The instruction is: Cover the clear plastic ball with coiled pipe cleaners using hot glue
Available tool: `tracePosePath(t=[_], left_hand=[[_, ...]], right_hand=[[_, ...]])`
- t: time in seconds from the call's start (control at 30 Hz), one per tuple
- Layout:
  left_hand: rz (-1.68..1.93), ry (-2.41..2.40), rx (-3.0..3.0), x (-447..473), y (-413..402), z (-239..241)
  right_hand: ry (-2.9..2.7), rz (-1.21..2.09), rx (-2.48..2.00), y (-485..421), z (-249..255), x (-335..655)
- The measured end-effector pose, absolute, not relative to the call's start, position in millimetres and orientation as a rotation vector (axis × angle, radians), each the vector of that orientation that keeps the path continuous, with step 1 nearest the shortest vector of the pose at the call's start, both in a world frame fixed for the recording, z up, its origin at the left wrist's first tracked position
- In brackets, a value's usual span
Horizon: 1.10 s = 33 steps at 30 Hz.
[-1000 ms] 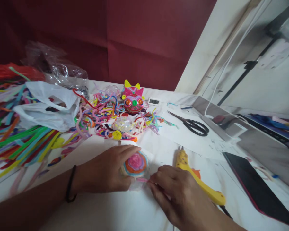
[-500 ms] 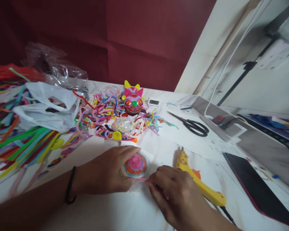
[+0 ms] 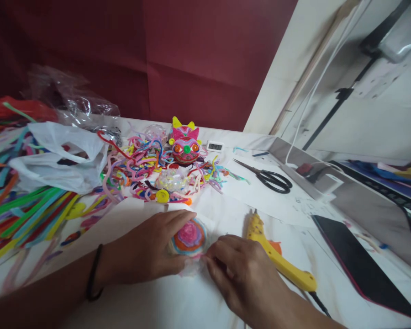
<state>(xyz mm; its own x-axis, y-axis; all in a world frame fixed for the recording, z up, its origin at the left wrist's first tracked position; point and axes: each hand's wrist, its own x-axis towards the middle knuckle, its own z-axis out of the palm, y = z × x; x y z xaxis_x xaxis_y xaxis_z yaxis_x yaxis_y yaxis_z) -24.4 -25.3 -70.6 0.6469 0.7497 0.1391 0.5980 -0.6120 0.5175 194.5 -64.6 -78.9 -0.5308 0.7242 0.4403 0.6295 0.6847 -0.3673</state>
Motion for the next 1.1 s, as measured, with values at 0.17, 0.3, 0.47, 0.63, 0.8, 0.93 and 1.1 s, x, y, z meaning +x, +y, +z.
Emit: tracePosePath(t=[0.17, 0.3, 0.47, 0.63, 0.8, 0.93, 1.1], left_hand=[[0.523, 1.109, 2.396, -18.3, -28.3, -73.1], [0.584, 1.17, 2.392, -13.7, -31.7, -78.1], [0.635, 1.147, 2.37, -8.7, -33.2, -74.9], [0.632, 1.16, 2.356, -8.3, -33.1, -74.2], [0.62, 1.158, 2.331, -9.9, -34.7, -74.6], [0.596, 1.158, 2.311, -9.0, -34.5, -72.6], [0.609, 1.184, 2.318, -6.2, -34.4, -69.9]], right_hand=[[-2.31, 0.371, -1.124, -63.3, -77.3, 194.3], [-2.292, 0.49, -1.195, -61.0, -72.2, 193.2], [-2.245, 0.645, -1.312, -57.4, -63.3, 191.8], [-2.187, 0.857, -1.402, -50.4, -60.3, 197.6], [-2.091, 1.045, -1.419, -40.6, -62.7, 204.8], [-2.067, 1.095, -1.405, -33.2, -67.5, 206.7], [-2.068, 1.175, -1.4, -24.6, -67.6, 207.6]])
